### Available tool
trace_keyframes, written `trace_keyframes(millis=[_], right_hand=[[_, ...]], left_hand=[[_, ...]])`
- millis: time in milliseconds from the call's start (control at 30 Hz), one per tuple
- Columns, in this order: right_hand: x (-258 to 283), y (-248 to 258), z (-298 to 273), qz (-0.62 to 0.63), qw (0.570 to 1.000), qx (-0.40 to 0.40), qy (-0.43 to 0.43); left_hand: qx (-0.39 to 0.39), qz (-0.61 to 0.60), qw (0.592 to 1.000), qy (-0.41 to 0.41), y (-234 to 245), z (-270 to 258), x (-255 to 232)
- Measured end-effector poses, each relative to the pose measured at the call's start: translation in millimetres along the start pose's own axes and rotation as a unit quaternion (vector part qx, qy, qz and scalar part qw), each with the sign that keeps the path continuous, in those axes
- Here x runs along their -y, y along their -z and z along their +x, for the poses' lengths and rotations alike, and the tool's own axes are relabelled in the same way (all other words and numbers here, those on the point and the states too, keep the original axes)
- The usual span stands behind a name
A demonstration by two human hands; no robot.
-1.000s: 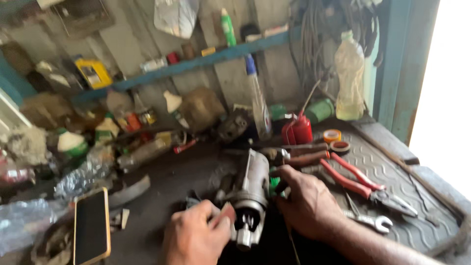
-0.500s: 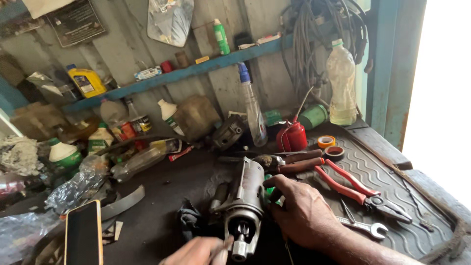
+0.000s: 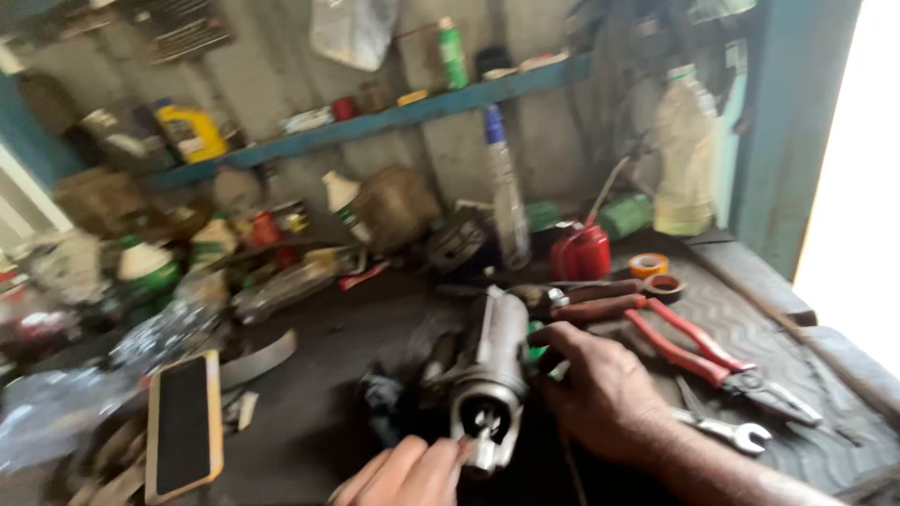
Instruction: The person disassembles and wipes an automotive alternator using a cloth, then uses a screwdriver and a wrench to loosen and remove internal components on a workbench.
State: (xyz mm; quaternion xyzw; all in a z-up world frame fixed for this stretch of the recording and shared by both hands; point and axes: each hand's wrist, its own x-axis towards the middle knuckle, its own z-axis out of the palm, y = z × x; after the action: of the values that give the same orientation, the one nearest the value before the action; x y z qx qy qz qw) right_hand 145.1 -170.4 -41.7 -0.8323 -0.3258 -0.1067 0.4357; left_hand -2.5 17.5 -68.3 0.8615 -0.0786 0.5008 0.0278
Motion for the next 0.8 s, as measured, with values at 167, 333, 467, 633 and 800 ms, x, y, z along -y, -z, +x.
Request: trace_keyframes(millis=[167,333,467,633,800], right_hand=[[6,6,-2,-0.003,0.999,0.030,-0.031],[8,5,-3,-0.007,0.999,0.024,-0.032],[7,9,-1,0.003,1.000,0.016,0.002],[3,9,-4,-0.006,0.999,0.038,-0.034],[4,4,-3,0.032,0.999,0.037,-0.021]], left_hand=[[0.074,0.108,0.989,-0.076,4,-1,7],[0.000,-0.041,0.996,0.075,22,-2,21],[-0.007,-0.020,0.998,0.060,-3,-5,32],[0.002,-0.009,0.992,-0.122,-32,-32,53],[-0.073,0.088,0.978,-0.176,-30,-16,51]])
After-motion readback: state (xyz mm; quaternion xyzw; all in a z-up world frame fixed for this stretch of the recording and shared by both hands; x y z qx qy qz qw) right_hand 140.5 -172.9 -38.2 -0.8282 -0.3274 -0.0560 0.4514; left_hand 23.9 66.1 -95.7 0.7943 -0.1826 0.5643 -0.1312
